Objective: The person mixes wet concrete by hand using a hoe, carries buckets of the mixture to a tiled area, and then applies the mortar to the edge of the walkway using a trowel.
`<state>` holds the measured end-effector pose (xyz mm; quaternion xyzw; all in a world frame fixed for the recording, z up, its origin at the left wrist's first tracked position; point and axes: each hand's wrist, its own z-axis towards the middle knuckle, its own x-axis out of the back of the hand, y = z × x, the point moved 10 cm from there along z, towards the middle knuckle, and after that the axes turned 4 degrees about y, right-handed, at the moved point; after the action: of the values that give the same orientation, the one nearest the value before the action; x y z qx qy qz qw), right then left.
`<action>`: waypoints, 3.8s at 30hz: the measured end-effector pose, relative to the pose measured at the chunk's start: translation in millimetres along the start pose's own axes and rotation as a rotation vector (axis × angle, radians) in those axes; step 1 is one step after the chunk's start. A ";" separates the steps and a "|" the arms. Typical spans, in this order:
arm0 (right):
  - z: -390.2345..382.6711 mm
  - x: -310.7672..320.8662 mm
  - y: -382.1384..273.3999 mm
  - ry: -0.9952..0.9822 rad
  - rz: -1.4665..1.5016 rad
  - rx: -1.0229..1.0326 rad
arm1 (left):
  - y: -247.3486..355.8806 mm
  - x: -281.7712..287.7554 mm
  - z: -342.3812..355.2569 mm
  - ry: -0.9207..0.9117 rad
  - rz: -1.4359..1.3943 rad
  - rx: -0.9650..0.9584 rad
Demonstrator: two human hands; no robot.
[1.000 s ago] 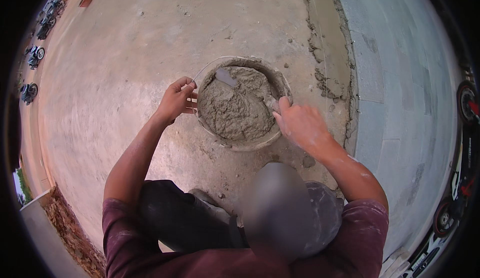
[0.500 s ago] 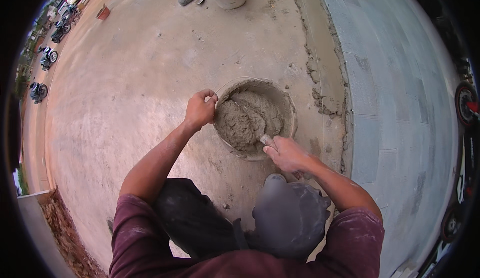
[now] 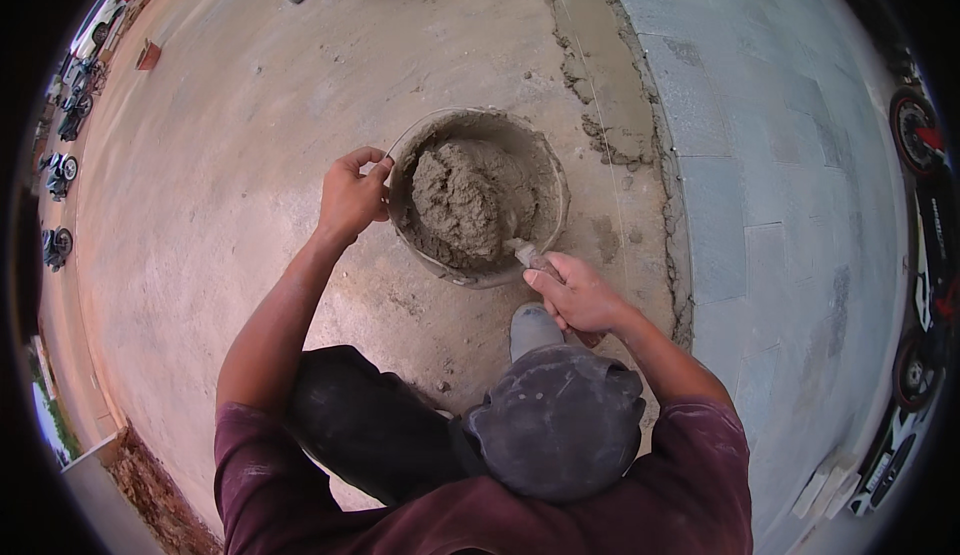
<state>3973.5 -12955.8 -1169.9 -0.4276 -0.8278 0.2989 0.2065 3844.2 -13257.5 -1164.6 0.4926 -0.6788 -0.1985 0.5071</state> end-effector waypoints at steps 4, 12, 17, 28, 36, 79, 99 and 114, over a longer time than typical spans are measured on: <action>-9.9 13.3 -1.3 0.059 0.002 0.017 | -19.1 6.2 1.3 0.024 -0.112 0.031; -37.3 49.7 24.3 0.166 0.246 0.054 | -7.3 -7.0 2.7 0.034 -0.133 0.039; -66.8 116.3 42.7 0.450 0.226 0.058 | -14.7 -3.9 1.5 0.084 -0.077 0.084; -45.5 212.6 99.8 1.127 -0.571 -0.007 | -28.8 -2.5 10.9 0.085 0.010 0.075; -20.3 201.0 107.9 0.911 -0.723 -0.166 | -35.6 -0.4 13.5 0.152 0.106 0.106; -21.2 24.4 -40.3 0.241 -0.761 0.050 | -4.0 -32.5 12.5 -0.240 -0.144 -0.060; -31.7 -11.7 -16.4 -0.152 0.081 -0.171 | 24.8 -17.6 -9.0 -0.168 -0.051 -0.164; -27.2 8.1 -19.4 -0.197 0.007 -0.134 | 36.9 -10.2 -35.6 -0.237 -0.090 -0.152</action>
<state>3974.0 -12949.2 -1136.2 -0.4117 -0.8608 0.2842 0.0940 3858.4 -13224.3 -1126.8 0.4558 -0.6943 -0.3286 0.4497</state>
